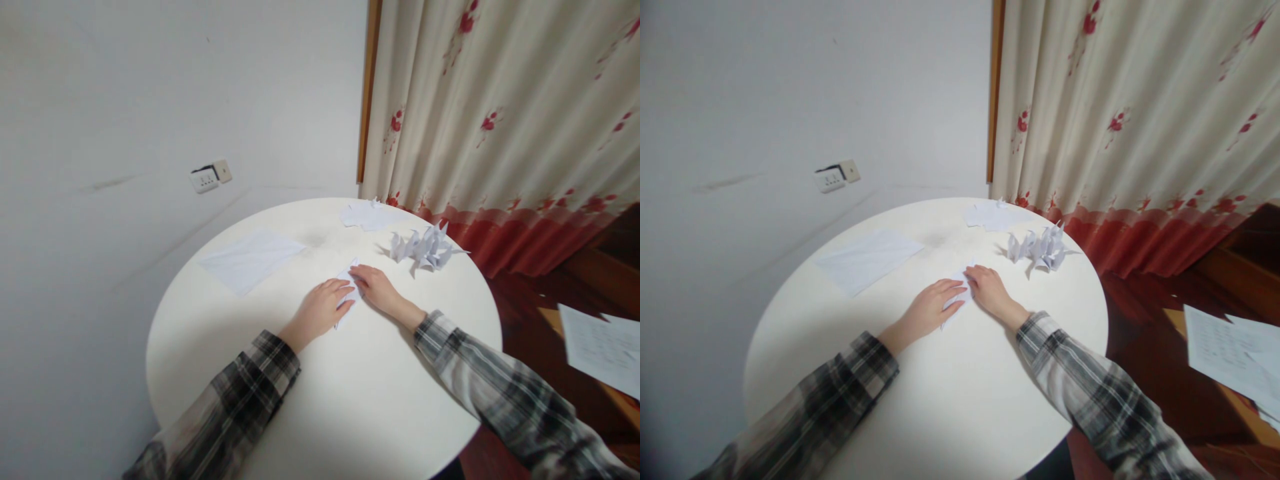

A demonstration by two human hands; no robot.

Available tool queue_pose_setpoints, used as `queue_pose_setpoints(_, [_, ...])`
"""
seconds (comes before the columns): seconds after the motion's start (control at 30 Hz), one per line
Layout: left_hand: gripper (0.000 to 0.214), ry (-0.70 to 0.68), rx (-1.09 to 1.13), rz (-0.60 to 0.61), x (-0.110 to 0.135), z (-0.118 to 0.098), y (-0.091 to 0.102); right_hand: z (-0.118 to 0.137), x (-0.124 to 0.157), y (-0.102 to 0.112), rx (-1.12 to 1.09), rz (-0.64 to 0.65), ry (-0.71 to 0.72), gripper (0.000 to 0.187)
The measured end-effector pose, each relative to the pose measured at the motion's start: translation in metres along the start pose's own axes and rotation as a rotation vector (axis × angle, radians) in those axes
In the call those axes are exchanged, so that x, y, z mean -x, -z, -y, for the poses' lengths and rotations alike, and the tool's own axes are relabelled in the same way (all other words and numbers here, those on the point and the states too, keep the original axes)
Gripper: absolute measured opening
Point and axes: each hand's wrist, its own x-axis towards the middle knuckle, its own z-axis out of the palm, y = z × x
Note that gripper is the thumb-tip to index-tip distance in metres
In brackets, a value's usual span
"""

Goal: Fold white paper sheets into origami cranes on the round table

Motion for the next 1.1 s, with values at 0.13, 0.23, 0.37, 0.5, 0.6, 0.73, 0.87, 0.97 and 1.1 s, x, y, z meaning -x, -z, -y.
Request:
queue_pose_setpoints(0.13, [0.033, 0.022, -0.021, 0.001, -0.001, -0.003, 0.004, 0.006, -0.001, 0.008, 0.048, 0.01, -0.035, 0.03])
queue_pose_setpoints(0.23, [0.034, 0.069, -0.064, -0.011, -0.002, -0.005, 0.007, 0.012, -0.002, 0.014, 0.09, 0.033, -0.059, 0.028])
queue_pose_setpoints(0.37, [0.035, 0.135, -0.159, -0.031, 0.0, -0.002, 0.006, 0.019, -0.002, 0.02, 0.172, 0.046, -0.091, 0.024])
queue_pose_setpoints(0.5, [0.042, 0.15, -0.226, -0.026, 0.003, 0.002, -0.001, 0.025, -0.001, 0.024, 0.23, 0.026, -0.078, 0.021])
queue_pose_setpoints(0.6, [0.047, 0.157, -0.241, -0.009, 0.004, 0.003, -0.006, 0.029, 0.0, 0.026, 0.252, 0.019, -0.075, 0.02])
queue_pose_setpoints(0.73, [0.055, 0.154, -0.226, 0.034, 0.004, 0.001, -0.008, 0.031, 0.0, 0.027, 0.271, 0.006, -0.095, 0.02])
queue_pose_setpoints(0.87, [0.062, 0.121, -0.173, 0.074, 0.004, -0.003, -0.008, 0.033, 0.0, 0.024, 0.19, -0.018, -0.074, 0.024])
queue_pose_setpoints(0.97, [0.067, 0.104, -0.133, 0.083, 0.005, -0.004, -0.009, 0.035, 0.0, 0.019, 0.061, -0.002, 0.026, 0.03])
queue_pose_setpoints(1.1, [0.07, 0.112, -0.101, 0.085, 0.006, -0.004, -0.01, 0.036, -0.002, 0.011, -0.019, 0.029, 0.101, 0.029])
